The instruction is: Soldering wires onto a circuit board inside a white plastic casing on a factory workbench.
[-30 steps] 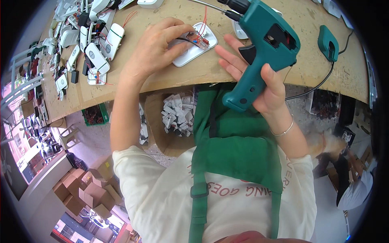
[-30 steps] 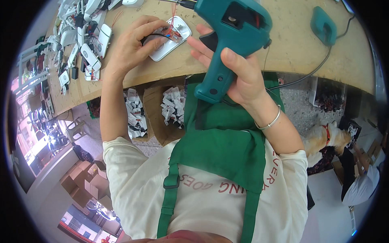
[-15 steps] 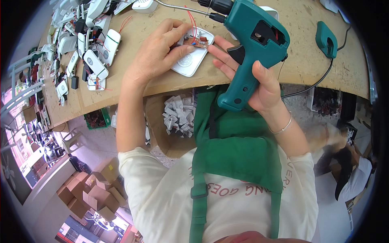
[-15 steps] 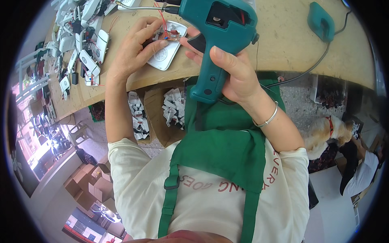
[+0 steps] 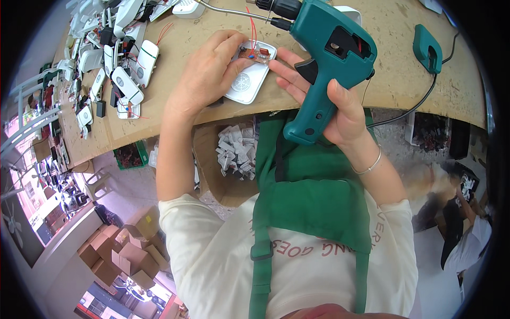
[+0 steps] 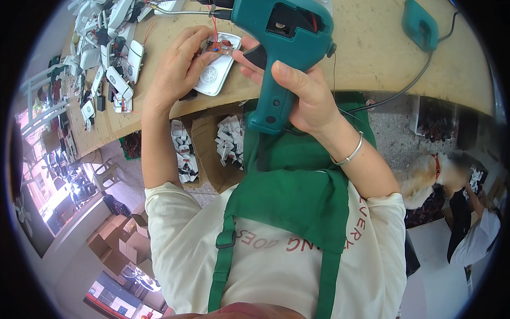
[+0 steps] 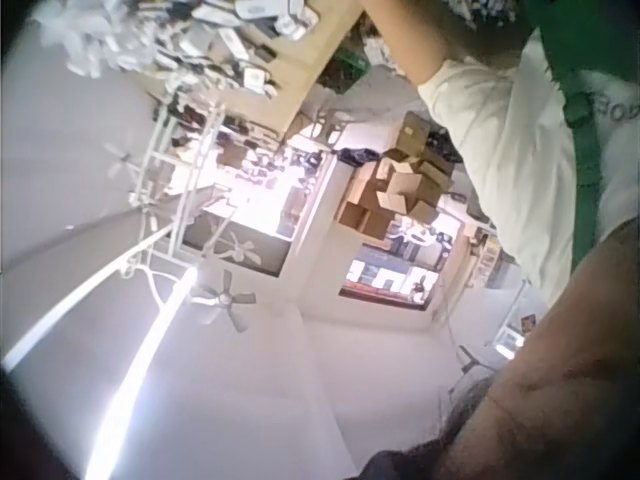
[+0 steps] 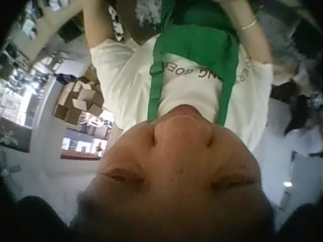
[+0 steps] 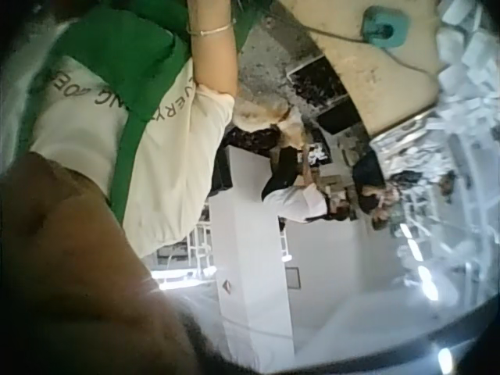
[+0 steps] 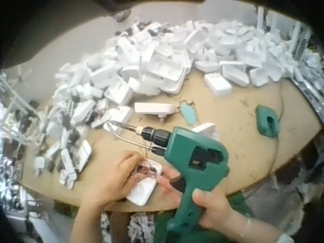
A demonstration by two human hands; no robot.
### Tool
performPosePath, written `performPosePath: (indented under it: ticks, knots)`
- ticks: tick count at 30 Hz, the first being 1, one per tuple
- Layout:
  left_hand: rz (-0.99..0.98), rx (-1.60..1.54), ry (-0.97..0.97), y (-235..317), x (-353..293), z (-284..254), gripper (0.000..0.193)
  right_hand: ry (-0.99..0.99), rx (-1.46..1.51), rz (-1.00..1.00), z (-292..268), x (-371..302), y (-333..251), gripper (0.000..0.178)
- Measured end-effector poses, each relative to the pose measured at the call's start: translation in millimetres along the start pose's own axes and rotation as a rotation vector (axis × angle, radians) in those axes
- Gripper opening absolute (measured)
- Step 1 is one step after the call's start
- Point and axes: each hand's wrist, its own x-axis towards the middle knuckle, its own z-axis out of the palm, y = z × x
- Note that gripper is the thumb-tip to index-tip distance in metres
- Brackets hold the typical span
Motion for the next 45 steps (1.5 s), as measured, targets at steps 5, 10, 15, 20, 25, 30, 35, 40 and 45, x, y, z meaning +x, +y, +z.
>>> performPosePath:
  ticks: [5,10,15,20,25,30,35,40,45]
  knots:
    - [-0.054,0.049,0.031,6,0,1,0.044,-0.02,-0.171,-0.087,-3,-11,-6,0.089]
    - [-0.134,0.015,0.227,21,0,5,0.041,-0.07,-0.251,-0.217,-28,-32,-42,0.085]
    - [-0.322,-0.033,0.34,40,11,26,0.036,-0.032,-0.188,-0.334,-42,-29,-63,0.078]
    - [-0.432,-0.449,0.427,31,11,27,0.025,-0.028,-0.228,-0.338,-50,-31,-72,0.078]
    - [-0.43,-0.254,0.336,28,16,19,0.024,-0.021,-0.225,-0.337,-51,-29,-74,0.077]
    - [-0.488,-0.442,0.308,36,16,17,0.028,-0.027,-0.253,-0.345,-51,-30,-77,0.077]
    - [-0.438,-0.336,0.338,38,15,22,0.024,-0.022,-0.27,-0.343,-51,-29,-79,0.077]
    - [-0.445,-0.505,0.351,32,10,22,0.022,-0.053,-0.272,-0.343,-52,-29,-79,0.077]
    - [-0.471,-0.595,0.353,28,13,21,0.023,-0.05,-0.267,-0.331,-51,-29,-78,0.077]
